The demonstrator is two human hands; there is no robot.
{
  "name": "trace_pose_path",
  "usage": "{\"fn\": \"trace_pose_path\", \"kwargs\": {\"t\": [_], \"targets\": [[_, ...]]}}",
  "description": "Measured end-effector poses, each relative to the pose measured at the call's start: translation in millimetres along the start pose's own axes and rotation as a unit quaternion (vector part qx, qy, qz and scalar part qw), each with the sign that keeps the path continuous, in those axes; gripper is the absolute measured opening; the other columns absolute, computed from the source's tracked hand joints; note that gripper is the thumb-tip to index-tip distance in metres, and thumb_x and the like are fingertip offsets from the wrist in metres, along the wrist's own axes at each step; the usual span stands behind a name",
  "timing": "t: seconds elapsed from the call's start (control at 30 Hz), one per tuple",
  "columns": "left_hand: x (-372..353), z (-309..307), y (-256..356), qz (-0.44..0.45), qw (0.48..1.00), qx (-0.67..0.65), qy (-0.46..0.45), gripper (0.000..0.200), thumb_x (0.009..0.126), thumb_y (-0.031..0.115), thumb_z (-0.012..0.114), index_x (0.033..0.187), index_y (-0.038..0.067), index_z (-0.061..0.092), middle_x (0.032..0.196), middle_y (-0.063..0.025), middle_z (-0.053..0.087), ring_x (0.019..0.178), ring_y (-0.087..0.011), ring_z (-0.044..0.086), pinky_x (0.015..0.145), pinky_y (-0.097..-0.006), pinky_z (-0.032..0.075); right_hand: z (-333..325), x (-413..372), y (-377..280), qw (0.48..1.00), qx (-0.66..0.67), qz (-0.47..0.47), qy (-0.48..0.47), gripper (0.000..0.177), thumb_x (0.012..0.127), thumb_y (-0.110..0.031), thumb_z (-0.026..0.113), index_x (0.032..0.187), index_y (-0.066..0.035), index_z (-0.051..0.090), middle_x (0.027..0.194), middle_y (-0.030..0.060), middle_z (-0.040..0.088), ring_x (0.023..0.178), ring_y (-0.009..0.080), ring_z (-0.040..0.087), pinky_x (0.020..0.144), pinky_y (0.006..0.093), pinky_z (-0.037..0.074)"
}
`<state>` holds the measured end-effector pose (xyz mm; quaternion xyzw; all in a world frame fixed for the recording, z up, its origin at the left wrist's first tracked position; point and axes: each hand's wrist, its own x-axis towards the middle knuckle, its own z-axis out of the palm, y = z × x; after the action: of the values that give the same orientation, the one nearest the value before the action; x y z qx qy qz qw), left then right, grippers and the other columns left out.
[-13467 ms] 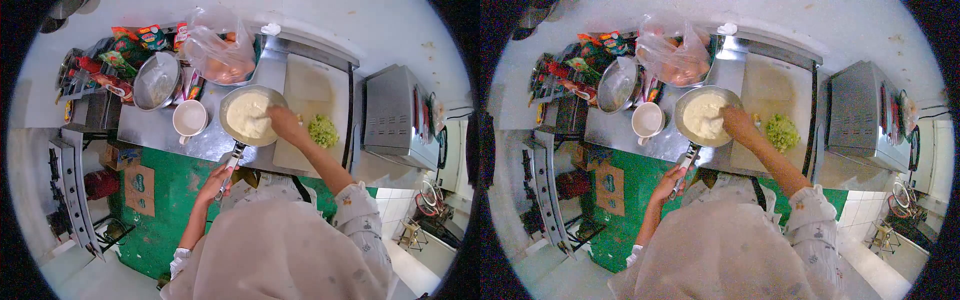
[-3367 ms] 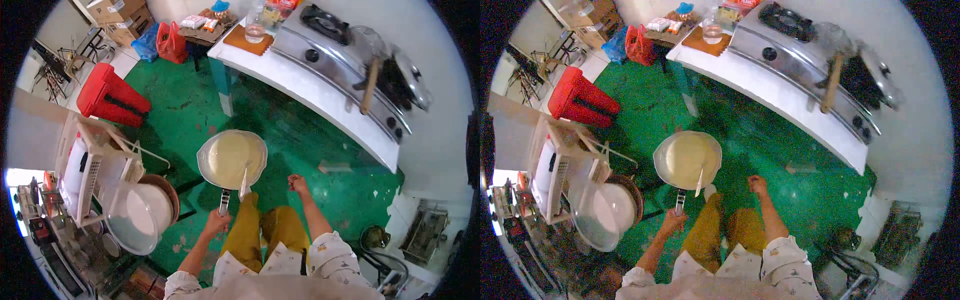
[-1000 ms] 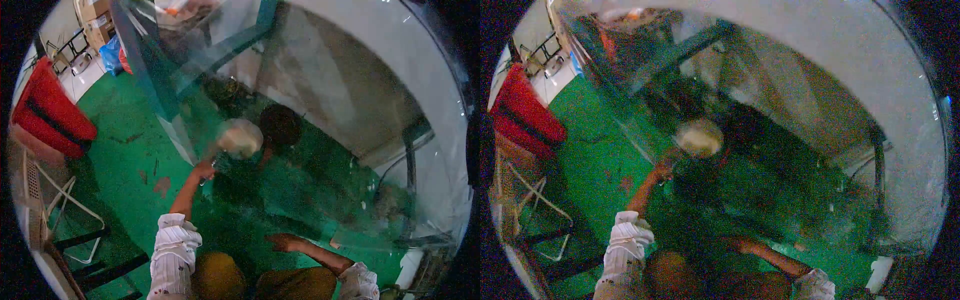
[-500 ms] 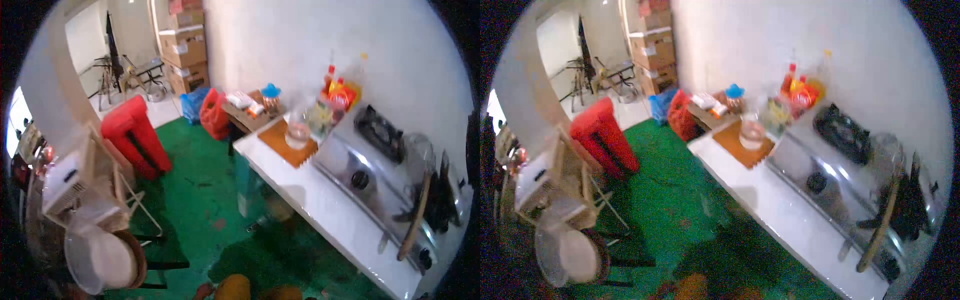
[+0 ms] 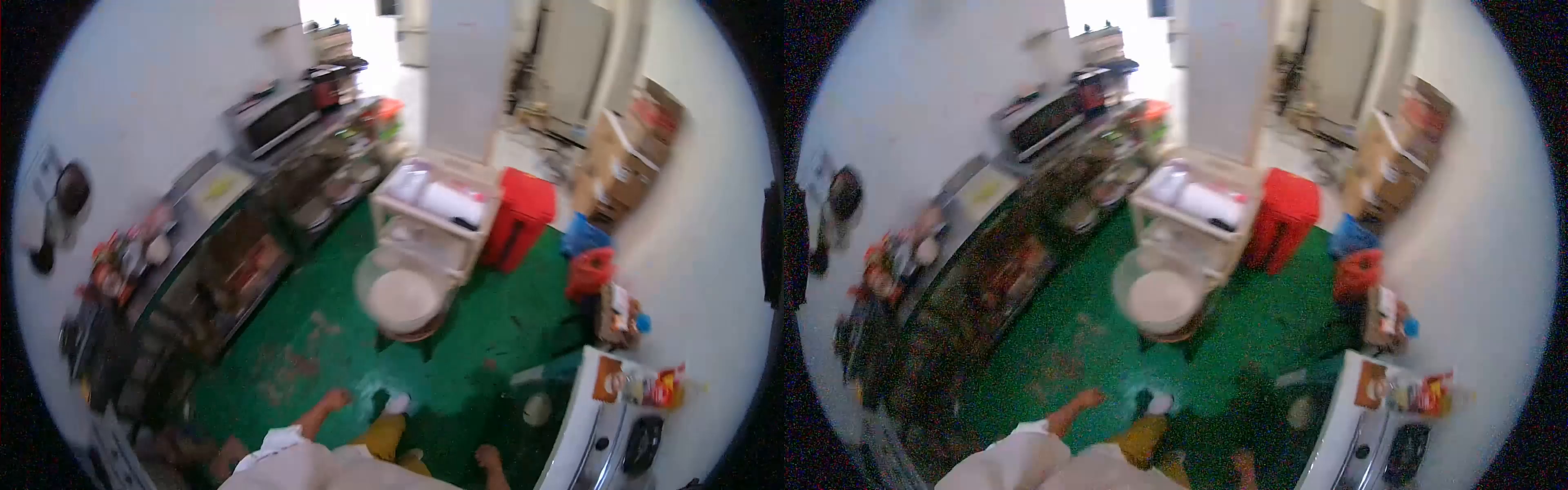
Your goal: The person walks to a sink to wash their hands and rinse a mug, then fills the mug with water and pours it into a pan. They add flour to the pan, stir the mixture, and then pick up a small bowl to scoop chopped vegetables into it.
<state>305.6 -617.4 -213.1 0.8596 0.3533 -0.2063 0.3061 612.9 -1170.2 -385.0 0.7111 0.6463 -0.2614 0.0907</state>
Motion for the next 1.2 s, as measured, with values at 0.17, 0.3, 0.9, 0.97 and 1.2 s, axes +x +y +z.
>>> {"fn": "trace_pose_path", "kwargs": {"t": [0.17, 0.3, 0.9, 0.97, 1.2], "targets": [[-20.4, -79.9, 9.3, 0.024, 0.948, -0.301, 0.101, 0.031, 0.077, 0.032, 0.061, 0.095, 0.006, 0.059, 0.084, -0.0079, 0.062, 0.076, -0.0184, 0.057, 0.066, -0.0331, 0.045, -174.7, 104.1, 4.7, 0.936, 0.296, 0.177, 0.063, 0.027, 0.077, -0.025, 0.06, 0.093, -0.004, 0.061, 0.078, 0.0131, 0.061, 0.065, 0.0245, 0.06, 0.056, 0.0329, 0.047], [-35.9, -143.3, -33.2, 0.019, 0.862, -0.466, 0.2, 0.028, 0.078, 0.027, 0.063, 0.096, 0.006, 0.058, 0.079, -0.0035, 0.06, 0.071, -0.014, 0.055, 0.064, -0.0304, 0.045, -355.3, 228.7, -102.7, 0.949, 0.293, 0.087, 0.072, 0.038, 0.08, -0.026, 0.059, 0.111, -0.004, 0.056, 0.09, 0.0154, 0.063, 0.073, 0.0252, 0.061, 0.063, 0.0352, 0.048], [-48.0, -379.5, -319.9, -0.174, 0.678, -0.65, 0.296, 0.023, 0.085, 0.023, 0.054, 0.103, 0.008, 0.057, 0.095, -0.0025, 0.062, 0.078, -0.0092, 0.056, 0.066, -0.0228, 0.043, -752.7, 686.6, -445.8, 0.937, 0.278, -0.123, 0.175, 0.023, 0.079, -0.019, 0.058, 0.098, -0.005, 0.061, 0.094, 0.0155, 0.061, 0.083, 0.0283, 0.06, 0.072, 0.035, 0.047], [-22.2, -397.0, -336.9, -0.125, 0.653, -0.683, 0.304, 0.025, 0.086, 0.023, 0.053, 0.106, 0.008, 0.056, 0.095, -0.0023, 0.062, 0.079, -0.0092, 0.057, 0.067, -0.0235, 0.043, -797.1, 743.6, -458.8, 0.902, 0.269, -0.19, 0.28, 0.021, 0.081, -0.02, 0.057, 0.095, -0.004, 0.061, 0.089, 0.0155, 0.061, 0.08, 0.0296, 0.06, 0.068, 0.0353, 0.046], [55.9, -490.6, -393.1, -0.15, 0.589, -0.709, 0.359, 0.028, 0.087, 0.023, 0.052, 0.11, 0.007, 0.053, 0.098, -0.0031, 0.061, 0.082, -0.0093, 0.057, 0.07, -0.0231, 0.043, -902.6, 965.1, -543.2, 0.866, 0.155, -0.34, 0.332, 0.016, 0.081, -0.018, 0.048, 0.084, -0.004, 0.056, 0.083, 0.0152, 0.056, 0.079, 0.0342, 0.056, 0.07, 0.0429, 0.045]]}}
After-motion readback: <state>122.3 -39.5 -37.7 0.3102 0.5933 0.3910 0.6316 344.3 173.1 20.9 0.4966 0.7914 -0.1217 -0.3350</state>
